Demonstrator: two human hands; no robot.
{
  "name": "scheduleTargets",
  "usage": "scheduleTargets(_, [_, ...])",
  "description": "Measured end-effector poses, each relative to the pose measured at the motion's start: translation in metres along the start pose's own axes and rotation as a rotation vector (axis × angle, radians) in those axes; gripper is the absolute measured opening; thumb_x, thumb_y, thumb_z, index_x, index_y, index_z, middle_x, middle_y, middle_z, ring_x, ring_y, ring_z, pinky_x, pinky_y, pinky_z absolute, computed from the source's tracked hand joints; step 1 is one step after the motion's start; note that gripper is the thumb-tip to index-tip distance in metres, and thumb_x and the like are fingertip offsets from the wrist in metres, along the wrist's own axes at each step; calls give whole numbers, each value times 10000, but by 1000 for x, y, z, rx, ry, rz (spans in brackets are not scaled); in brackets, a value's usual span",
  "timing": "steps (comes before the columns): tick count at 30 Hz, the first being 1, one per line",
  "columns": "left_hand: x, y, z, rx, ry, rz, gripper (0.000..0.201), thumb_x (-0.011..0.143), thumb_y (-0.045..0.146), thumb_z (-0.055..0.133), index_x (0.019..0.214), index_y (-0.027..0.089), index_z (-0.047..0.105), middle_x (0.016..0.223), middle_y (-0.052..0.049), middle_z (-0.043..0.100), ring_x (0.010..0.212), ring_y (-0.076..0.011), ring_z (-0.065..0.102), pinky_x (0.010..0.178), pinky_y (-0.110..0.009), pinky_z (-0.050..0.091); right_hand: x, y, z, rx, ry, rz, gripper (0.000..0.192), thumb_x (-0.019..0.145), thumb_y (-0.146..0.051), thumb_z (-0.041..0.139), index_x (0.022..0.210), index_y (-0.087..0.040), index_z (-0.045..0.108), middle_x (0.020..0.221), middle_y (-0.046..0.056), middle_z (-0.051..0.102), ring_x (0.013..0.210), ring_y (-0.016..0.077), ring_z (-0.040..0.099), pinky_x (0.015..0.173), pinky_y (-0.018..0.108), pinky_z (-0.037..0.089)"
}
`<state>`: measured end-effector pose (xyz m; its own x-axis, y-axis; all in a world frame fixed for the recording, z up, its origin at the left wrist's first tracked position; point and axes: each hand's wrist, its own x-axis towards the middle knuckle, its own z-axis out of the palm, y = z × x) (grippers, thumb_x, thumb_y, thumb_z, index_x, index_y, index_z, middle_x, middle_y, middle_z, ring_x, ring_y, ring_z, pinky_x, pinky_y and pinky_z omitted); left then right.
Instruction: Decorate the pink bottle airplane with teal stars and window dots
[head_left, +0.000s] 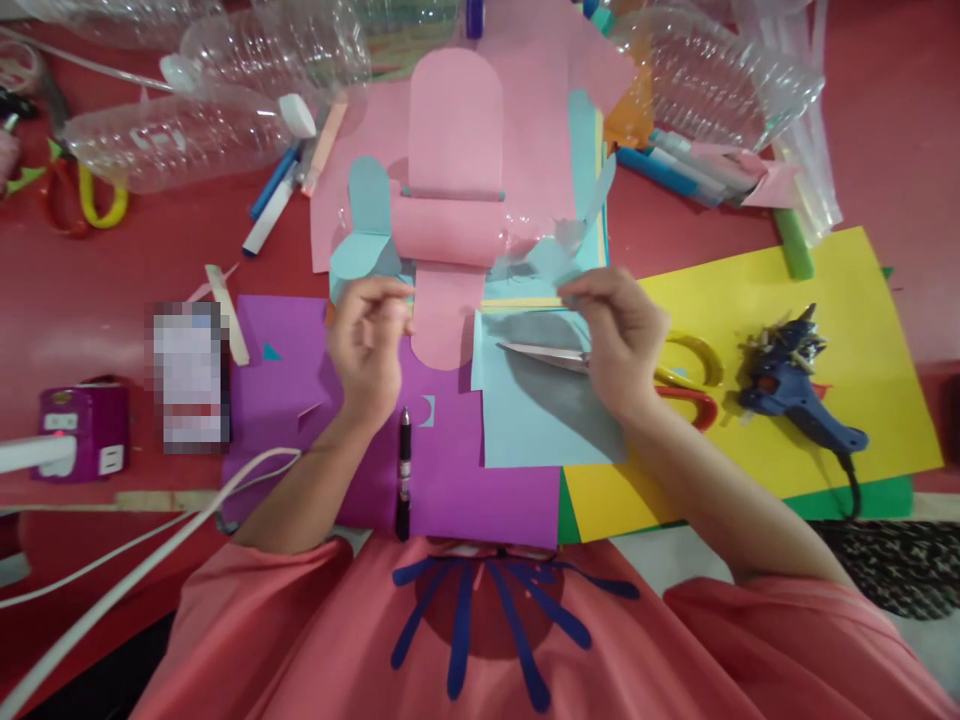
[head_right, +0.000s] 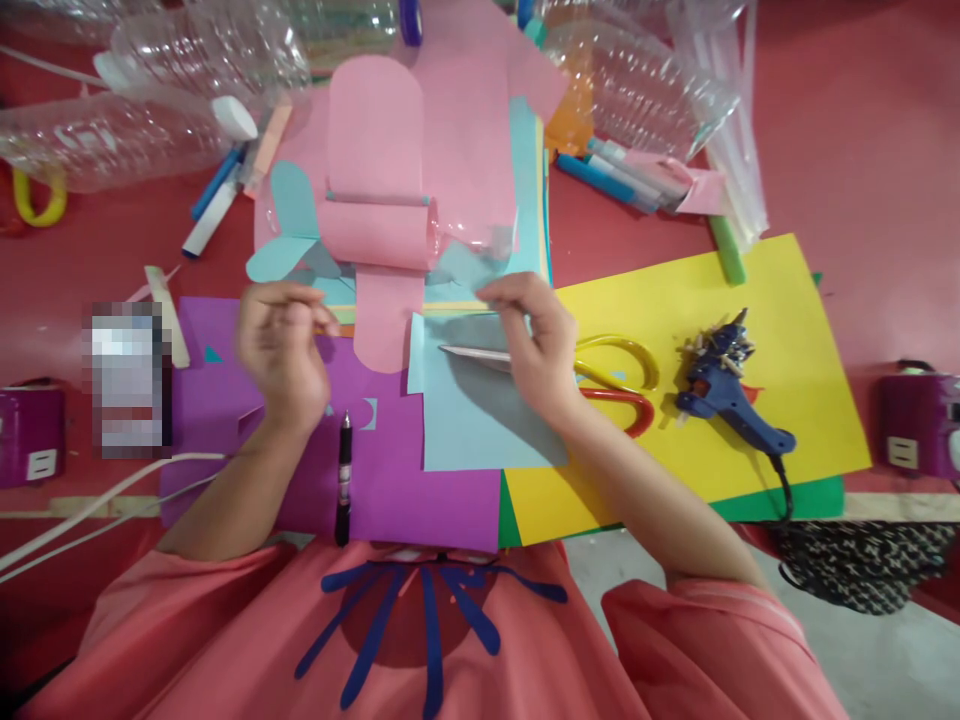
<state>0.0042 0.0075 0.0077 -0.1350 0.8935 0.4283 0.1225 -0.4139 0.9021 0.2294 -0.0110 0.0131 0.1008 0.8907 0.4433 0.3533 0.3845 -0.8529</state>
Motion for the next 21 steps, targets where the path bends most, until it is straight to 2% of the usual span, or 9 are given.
scheduleTargets(3, [13, -17, -13, -45, 260, 70, 222, 874, 477, 668, 815, 266, 628, 653, 58, 502, 559, -81, 492, 569, -239, 436, 3, 17, -5, 5, 192, 111, 259, 899, -191, 512, 1084, -272, 674, 1042, 45, 694, 960, 205, 643, 843, 393, 524])
scheduleTargets(6, [21, -34, -22, -21, 372, 67, 119, 870, 423, 676, 875, 319, 619, 862, 56, 589, 799, -111, 601, 724, -277, 492, 1, 34, -6, 44, 205, 135, 374, 898, -244, 510, 1250, -343, 588, 1291, 16, 616, 1185, 237, 589, 1011, 481, 474])
scheduleTargets(8, [22, -44, -23, 0, 296, -12, 161, 863, 422, 672, 992, 344, 615, 1079, 58, 619, 1087, -151, 599, 929, -328, 490, -1, 41, -5, 59, 115, 157, 405, 907, -290, 507, 1302, -375, 531, 1344, 2, 578, 1233, 243, 565, 1073, 516, 432])
scheduleTargets(9, [22, -47, -23, 8, 211, -74, 239, 864, 444, 662, 1075, 352, 596, 1156, 50, 612, 1183, -174, 569, 1015, -363, 464, -2, 43, -4, 64, 67, 172, 411, 911, -314, 509, 1317, -381, 511, 1363, 0, 565, 1247, 245, 555, 1094, 525, 415])
scheduleTargets(13, [21, -57, -23, 36, 22, -158, 346, 888, 524, 583, 1180, 340, 558, 1224, 2, 615, 1300, -248, 523, 1104, -462, 432, -3, 40, -4, 108, -38, 224, 436, 889, -375, 531, 1322, -401, 492, 1440, -23, 506, 1338, 253, 487, 1147, 532, 363])
scheduleTargets(15, [23, -59, -27, 53, 10, -121, 342, 918, 538, 535, 1197, 341, 556, 1266, 15, 603, 1331, -246, 498, 1135, -471, 406, -3, 38, -4, 150, -58, 241, 455, 863, -393, 548, 1314, -423, 493, 1459, -45, 487, 1381, 257, 451, 1158, 531, 351])
scheduleTargets(18, [29, -60, -36, 64, 62, -59, 371, 912, 606, 529, 1202, 378, 564, 1324, 57, 578, 1373, -234, 459, 1188, -451, 354, 0, 37, -6, 233, -68, 274, 480, 831, -415, 561, 1305, -445, 493, 1479, -66, 461, 1408, 263, 426, 1155, 527, 363])
scheduleTargets(21, [31, -59, -39, 41, 70, -76, 393, 845, 660, 603, 1154, 420, 574, 1284, 70, 591, 1313, -228, 519, 1129, -429, 428, 3, 45, -8, 294, -48, 288, 483, 819, -412, 551, 1299, -441, 497, 1474, -62, 457, 1395, 268, 439, 1121, 514, 414])
